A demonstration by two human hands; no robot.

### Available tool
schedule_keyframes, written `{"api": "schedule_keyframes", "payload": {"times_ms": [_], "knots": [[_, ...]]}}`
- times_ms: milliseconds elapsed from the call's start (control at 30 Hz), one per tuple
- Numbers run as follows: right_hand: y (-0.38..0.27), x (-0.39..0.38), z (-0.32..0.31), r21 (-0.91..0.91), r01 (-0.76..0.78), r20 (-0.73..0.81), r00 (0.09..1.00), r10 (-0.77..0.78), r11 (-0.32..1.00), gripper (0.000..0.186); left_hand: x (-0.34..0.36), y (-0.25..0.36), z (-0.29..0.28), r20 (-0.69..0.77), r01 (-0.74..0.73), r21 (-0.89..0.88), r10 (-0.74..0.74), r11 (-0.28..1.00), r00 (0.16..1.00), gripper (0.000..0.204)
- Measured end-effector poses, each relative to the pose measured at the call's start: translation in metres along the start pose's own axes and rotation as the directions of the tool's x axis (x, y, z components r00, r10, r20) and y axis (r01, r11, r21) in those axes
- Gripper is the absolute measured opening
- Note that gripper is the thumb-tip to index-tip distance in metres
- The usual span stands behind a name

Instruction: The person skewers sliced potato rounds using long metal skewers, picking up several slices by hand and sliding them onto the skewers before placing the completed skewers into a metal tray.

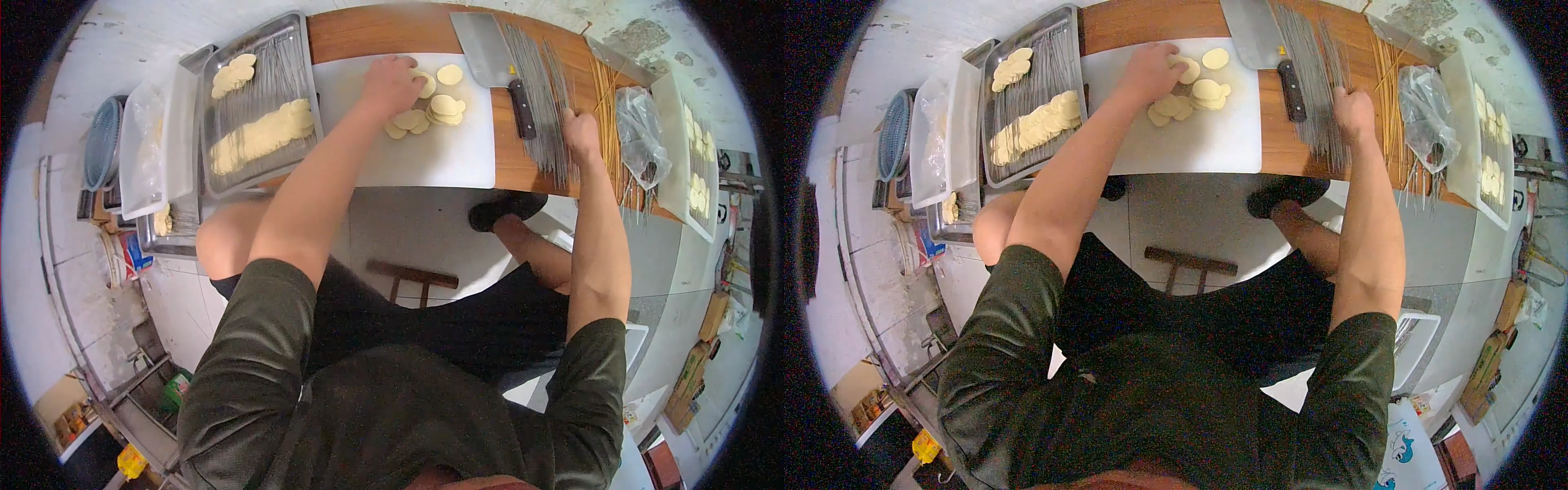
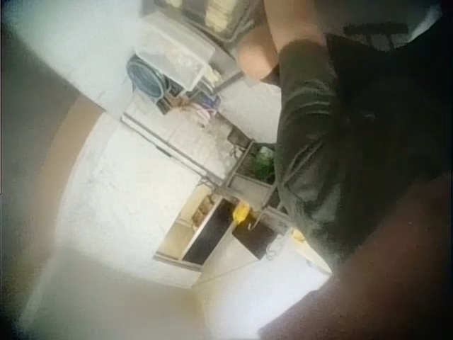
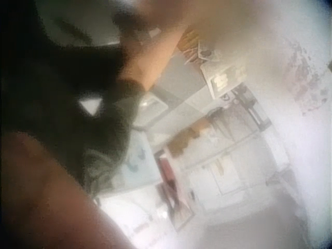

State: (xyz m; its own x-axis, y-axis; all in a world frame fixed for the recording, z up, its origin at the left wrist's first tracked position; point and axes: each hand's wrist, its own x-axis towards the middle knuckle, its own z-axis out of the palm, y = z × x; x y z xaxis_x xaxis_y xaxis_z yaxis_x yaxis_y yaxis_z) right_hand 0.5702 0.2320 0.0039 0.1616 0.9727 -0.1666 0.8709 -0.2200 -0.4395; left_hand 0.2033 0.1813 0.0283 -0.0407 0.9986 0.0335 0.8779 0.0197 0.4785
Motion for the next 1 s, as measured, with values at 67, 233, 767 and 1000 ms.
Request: {"api": "schedule_keyframes", "payload": {"times_ms": [67,233,767,1000], "knots": [[0.005,-0.005,0.000,0.166,0.007,-0.037,0.999,0.000,0.986,0.042,0.007,0.012,0.008,-0.020,-0.077,0.099,0.079,0.992,0.997,0.042],[-0.016,-0.043,-0.008,0.725,0.003,-0.052,0.997,0.051,0.688,0.025,0.031,0.047,0.016,0.162,-0.036,0.333,-0.020,0.942,0.987,0.045],[-0.075,-0.194,0.017,0.933,-0.270,0.299,0.950,-0.095,0.239,0.009,0.001,0.055,0.014,0.136,0.233,-0.617,-0.189,0.752,0.972,0.026],[-0.091,-0.240,0.035,0.871,-0.360,0.452,0.854,-0.258,0.334,0.008,-0.077,0.048,-0.013,0.325,0.308,-0.946,-0.302,-0.104,0.896,0.024]]}}
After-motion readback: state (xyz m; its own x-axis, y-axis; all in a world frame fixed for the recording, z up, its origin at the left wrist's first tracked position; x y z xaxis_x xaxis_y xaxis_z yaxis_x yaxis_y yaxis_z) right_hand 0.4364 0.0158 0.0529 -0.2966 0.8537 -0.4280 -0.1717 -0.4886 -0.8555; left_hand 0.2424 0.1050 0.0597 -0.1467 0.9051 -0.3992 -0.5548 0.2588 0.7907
